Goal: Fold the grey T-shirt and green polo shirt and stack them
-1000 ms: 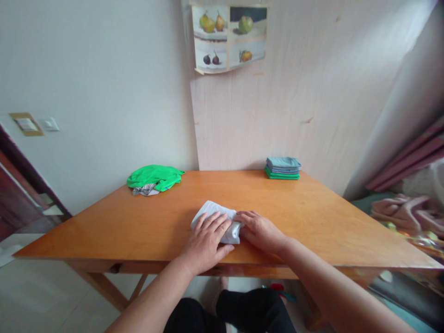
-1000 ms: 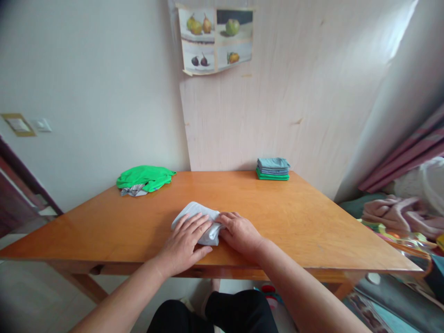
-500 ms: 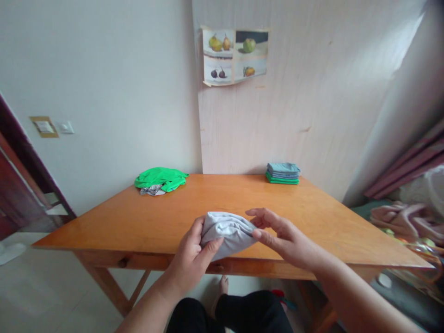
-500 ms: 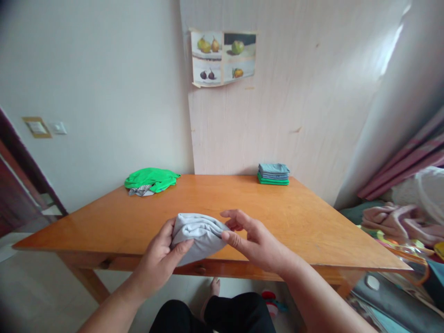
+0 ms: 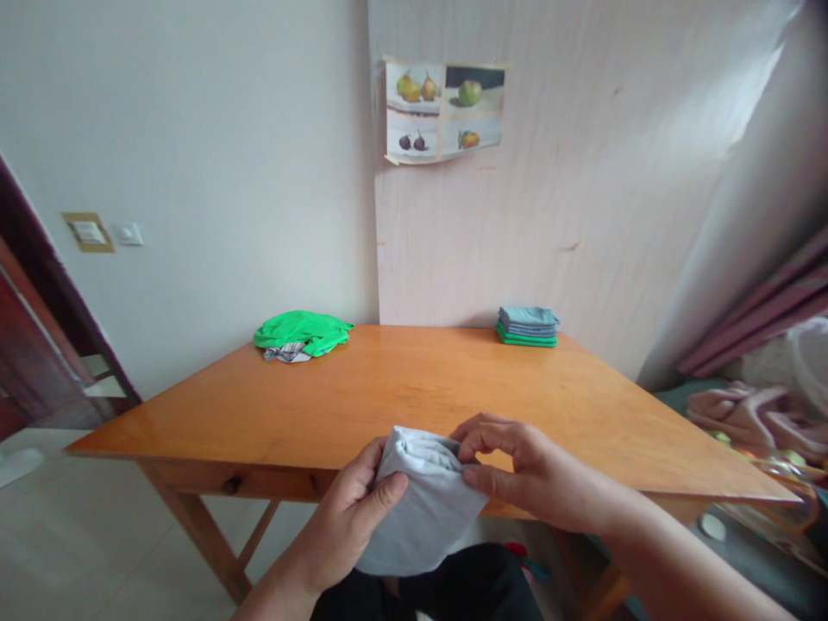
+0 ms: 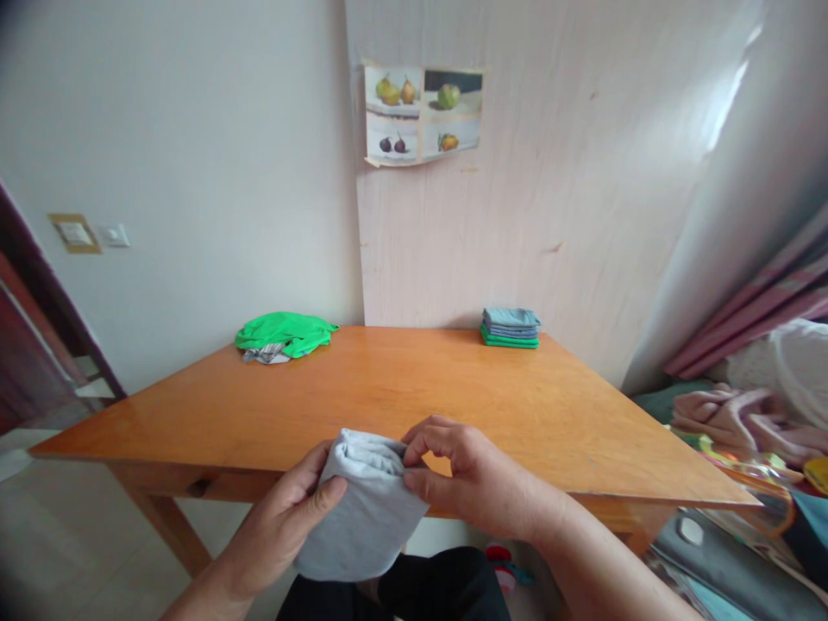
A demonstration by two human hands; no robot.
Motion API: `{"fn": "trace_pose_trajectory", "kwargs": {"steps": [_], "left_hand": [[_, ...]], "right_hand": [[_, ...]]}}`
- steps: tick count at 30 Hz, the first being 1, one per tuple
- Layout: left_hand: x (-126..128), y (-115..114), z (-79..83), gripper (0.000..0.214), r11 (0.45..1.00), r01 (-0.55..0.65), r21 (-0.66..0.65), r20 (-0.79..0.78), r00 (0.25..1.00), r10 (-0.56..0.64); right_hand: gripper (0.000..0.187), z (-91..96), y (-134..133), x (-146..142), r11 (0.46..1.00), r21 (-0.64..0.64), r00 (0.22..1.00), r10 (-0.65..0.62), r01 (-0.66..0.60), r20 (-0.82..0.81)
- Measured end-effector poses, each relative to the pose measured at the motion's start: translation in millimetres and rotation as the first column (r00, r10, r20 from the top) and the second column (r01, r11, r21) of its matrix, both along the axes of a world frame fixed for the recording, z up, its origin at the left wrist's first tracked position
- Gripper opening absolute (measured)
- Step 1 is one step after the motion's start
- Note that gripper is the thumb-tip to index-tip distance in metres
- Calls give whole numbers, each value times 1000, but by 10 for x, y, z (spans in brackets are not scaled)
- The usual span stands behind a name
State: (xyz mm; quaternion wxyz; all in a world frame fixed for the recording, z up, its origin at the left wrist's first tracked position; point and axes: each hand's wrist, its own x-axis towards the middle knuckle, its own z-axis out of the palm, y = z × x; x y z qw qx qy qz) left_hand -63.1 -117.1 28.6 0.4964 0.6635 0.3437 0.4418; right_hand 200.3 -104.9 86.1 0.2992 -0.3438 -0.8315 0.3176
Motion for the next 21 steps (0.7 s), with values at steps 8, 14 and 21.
{"fn": "trace_pose_trajectory", "kwargs": {"steps": [8,14,21], "left_hand": [[-30,26,-54,43,985,131,-114,83,989,-121],[-44,66,-116,42,967,210,-143,148,971,-189],[-32,103,-125,39,952,249,-178,139,964,-226]], "right_hand": [[20,20,24,28,994,-40,985,104,-100,135],[23,23,25,5,986,-73,973,161,-150,163],[17,22,-35,-35,990,56,936,105,-131,337]]}}
